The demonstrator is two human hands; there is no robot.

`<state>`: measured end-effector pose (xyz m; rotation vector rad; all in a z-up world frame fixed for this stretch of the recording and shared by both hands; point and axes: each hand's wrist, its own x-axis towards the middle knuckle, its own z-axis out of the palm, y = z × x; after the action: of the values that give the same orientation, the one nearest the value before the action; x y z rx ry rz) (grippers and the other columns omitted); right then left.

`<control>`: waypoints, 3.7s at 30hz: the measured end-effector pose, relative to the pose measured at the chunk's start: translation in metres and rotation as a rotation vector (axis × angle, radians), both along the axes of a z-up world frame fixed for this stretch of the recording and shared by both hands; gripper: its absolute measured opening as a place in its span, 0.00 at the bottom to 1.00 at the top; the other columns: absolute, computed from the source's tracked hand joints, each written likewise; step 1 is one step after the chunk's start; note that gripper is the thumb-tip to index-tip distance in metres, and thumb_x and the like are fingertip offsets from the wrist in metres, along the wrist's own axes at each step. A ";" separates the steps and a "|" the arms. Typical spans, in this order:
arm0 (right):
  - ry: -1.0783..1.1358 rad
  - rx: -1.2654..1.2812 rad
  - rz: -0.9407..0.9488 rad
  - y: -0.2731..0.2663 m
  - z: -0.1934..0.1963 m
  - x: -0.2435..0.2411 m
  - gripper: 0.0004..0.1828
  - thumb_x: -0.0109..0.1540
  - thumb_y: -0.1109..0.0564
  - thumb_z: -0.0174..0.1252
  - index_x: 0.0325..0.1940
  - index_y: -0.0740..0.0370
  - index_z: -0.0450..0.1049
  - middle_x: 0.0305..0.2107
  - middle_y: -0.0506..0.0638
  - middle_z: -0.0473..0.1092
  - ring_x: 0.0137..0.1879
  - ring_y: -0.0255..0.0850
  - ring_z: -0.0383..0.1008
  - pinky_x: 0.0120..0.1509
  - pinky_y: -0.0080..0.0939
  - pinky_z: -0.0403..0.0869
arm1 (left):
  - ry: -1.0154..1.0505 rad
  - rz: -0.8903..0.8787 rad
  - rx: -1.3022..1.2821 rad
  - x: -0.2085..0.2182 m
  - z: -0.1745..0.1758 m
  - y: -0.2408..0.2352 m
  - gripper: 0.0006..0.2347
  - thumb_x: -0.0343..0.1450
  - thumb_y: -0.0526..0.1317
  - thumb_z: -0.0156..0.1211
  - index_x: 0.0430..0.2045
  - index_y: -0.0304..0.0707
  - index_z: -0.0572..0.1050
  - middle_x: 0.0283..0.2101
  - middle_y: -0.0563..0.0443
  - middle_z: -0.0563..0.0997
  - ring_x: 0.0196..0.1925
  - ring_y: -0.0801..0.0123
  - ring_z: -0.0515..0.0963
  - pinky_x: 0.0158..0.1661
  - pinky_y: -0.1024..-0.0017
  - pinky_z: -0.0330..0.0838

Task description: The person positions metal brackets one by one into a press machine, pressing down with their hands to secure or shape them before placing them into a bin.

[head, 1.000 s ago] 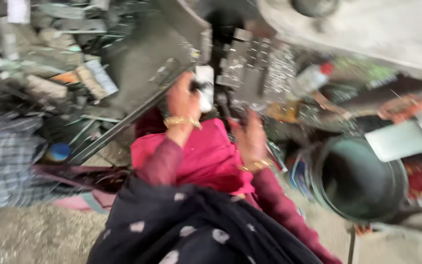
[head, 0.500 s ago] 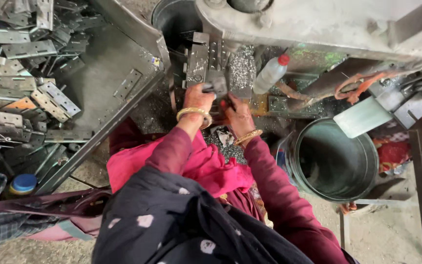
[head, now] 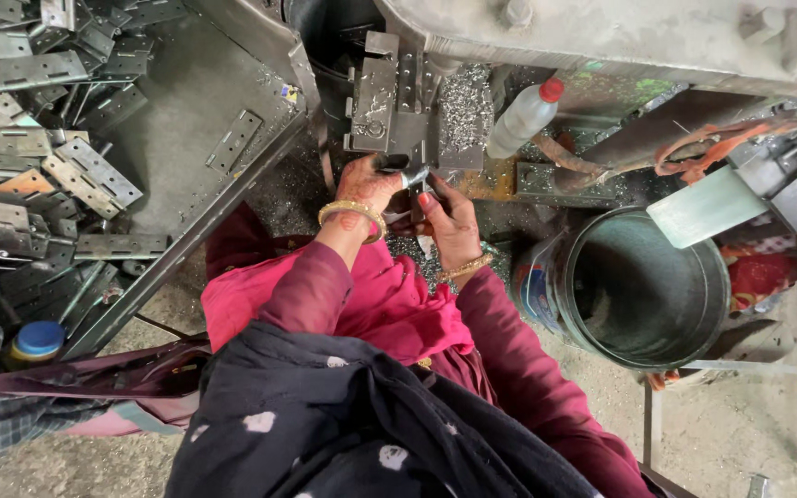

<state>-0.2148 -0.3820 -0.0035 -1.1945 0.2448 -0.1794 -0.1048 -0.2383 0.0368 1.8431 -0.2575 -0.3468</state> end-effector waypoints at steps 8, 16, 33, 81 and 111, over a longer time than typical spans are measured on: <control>0.009 0.027 0.114 -0.010 0.025 -0.004 0.27 0.70 0.57 0.54 0.72 0.70 0.62 0.47 0.55 0.75 0.43 0.43 0.81 0.46 0.48 0.84 | -0.071 -0.047 0.076 0.005 0.005 -0.009 0.16 0.62 0.47 0.71 0.33 0.31 0.83 0.35 0.41 0.85 0.38 0.60 0.85 0.42 0.67 0.75; 0.164 0.273 -0.080 -0.030 -0.016 0.012 0.29 0.64 0.65 0.48 0.71 0.68 0.60 0.49 0.54 0.75 0.49 0.50 0.81 0.46 0.59 0.85 | 0.099 0.092 0.073 0.017 -0.023 -0.018 0.10 0.63 0.41 0.67 0.29 0.30 0.82 0.34 0.36 0.86 0.36 0.52 0.84 0.41 0.62 0.76; 0.625 -1.502 0.276 -0.042 -0.046 -0.079 0.22 0.65 0.38 0.55 0.51 0.57 0.67 0.38 0.60 0.76 0.43 0.60 0.79 0.44 0.61 0.76 | -0.445 -0.275 1.104 0.005 0.009 -0.061 0.14 0.75 0.39 0.47 0.46 0.43 0.82 0.75 0.53 0.60 0.81 0.53 0.44 0.73 0.42 0.29; 0.208 -1.537 -0.245 -0.042 -0.067 -0.098 0.41 0.60 0.42 0.60 0.70 0.67 0.58 0.61 0.72 0.65 0.60 0.67 0.70 0.52 0.59 0.73 | -0.792 -0.226 0.956 -0.008 -0.020 -0.034 0.23 0.69 0.50 0.55 0.55 0.38 0.74 0.69 0.47 0.67 0.74 0.53 0.58 0.71 0.41 0.38; 0.781 -1.212 0.102 -0.030 -0.056 -0.095 0.37 0.58 0.31 0.63 0.59 0.58 0.64 0.41 0.63 0.78 0.49 0.62 0.78 0.50 0.60 0.74 | -0.613 -0.196 1.051 0.002 -0.015 -0.061 0.17 0.76 0.41 0.43 0.55 0.45 0.77 0.72 0.51 0.66 0.76 0.55 0.56 0.72 0.41 0.32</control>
<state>-0.3100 -0.4115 -0.0600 -2.4548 0.8243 0.3021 -0.1027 -0.2990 0.0223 2.9537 -0.7874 -0.0070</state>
